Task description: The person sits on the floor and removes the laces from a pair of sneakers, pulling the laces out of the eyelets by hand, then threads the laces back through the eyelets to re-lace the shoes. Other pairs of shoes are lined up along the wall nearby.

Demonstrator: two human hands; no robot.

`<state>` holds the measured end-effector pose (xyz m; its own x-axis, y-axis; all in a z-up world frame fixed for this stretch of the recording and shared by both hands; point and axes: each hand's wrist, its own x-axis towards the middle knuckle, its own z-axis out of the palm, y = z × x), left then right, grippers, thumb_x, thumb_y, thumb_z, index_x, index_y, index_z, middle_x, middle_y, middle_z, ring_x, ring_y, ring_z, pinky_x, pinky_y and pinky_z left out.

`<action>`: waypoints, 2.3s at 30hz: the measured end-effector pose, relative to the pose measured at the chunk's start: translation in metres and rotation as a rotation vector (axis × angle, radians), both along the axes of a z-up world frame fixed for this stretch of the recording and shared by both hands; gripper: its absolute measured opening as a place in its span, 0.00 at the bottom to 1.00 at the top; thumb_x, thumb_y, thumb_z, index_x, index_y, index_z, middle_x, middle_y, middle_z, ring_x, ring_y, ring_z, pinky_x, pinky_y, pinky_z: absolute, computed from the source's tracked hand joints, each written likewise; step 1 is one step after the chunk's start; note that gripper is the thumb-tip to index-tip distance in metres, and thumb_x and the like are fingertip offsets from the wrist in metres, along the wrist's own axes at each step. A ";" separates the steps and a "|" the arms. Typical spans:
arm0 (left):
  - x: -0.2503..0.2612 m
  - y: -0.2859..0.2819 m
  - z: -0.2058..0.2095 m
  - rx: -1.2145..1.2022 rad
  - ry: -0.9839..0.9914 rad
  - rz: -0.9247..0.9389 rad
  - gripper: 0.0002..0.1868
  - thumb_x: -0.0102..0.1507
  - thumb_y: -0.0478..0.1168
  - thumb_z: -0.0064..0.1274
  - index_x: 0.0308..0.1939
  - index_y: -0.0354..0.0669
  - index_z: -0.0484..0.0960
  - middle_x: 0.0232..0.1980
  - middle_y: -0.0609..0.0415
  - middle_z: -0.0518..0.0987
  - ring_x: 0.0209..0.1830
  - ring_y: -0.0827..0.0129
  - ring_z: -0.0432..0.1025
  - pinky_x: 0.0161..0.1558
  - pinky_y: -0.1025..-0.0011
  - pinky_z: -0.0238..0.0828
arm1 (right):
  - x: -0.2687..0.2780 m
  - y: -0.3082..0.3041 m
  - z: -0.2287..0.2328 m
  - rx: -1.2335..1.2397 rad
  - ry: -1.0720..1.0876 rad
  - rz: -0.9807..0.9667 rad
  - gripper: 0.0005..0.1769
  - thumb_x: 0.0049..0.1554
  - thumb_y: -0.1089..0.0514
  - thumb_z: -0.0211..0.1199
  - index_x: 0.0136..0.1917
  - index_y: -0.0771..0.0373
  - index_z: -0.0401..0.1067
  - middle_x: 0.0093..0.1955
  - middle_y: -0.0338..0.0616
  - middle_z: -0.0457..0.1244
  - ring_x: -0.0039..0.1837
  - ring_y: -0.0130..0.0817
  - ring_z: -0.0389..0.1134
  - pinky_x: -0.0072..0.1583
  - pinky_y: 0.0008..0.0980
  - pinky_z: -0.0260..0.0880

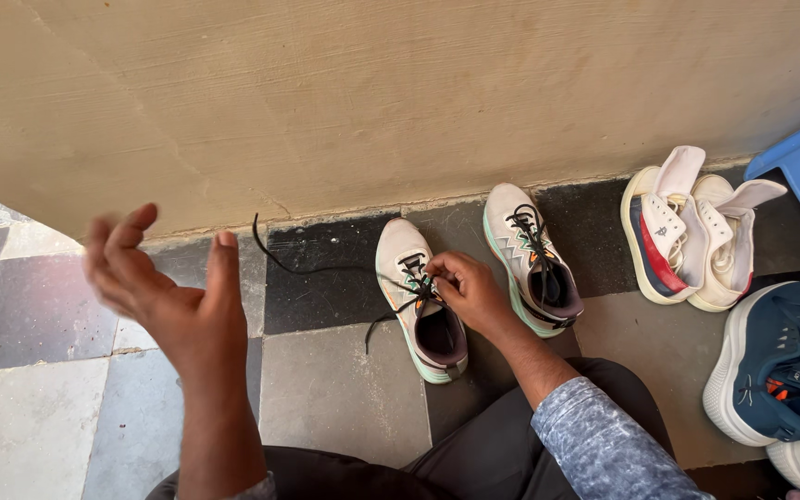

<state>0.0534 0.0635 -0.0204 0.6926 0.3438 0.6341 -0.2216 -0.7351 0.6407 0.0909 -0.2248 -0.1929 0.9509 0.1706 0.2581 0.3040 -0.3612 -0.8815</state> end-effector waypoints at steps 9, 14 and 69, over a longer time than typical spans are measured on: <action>0.039 -0.066 -0.163 -0.214 0.510 -0.477 0.22 0.53 0.36 0.67 0.52 0.44 0.84 0.52 0.48 0.82 0.51 0.61 0.78 0.51 0.64 0.77 | -0.006 0.008 0.026 0.058 -0.070 0.098 0.09 0.53 0.74 0.60 0.45 0.70 0.78 0.52 0.43 0.67 0.54 0.28 0.72 0.55 0.28 0.73; 0.030 -0.096 -0.176 0.131 0.400 -0.531 0.12 0.53 0.41 0.66 0.40 0.46 0.89 0.48 0.50 0.85 0.49 0.50 0.77 0.50 0.55 0.75 | -0.009 0.001 0.015 0.287 0.048 0.128 0.05 0.57 0.72 0.62 0.46 0.70 0.77 0.52 0.42 0.67 0.53 0.25 0.72 0.55 0.26 0.75; 0.037 -0.095 -0.209 -0.339 0.834 -0.314 0.10 0.62 0.46 0.60 0.37 0.44 0.83 0.35 0.53 0.83 0.36 0.64 0.79 0.42 0.66 0.73 | -0.006 0.012 -0.037 -0.081 0.213 0.044 0.09 0.53 0.59 0.70 0.44 0.67 0.77 0.44 0.38 0.66 0.44 0.26 0.68 0.47 0.27 0.69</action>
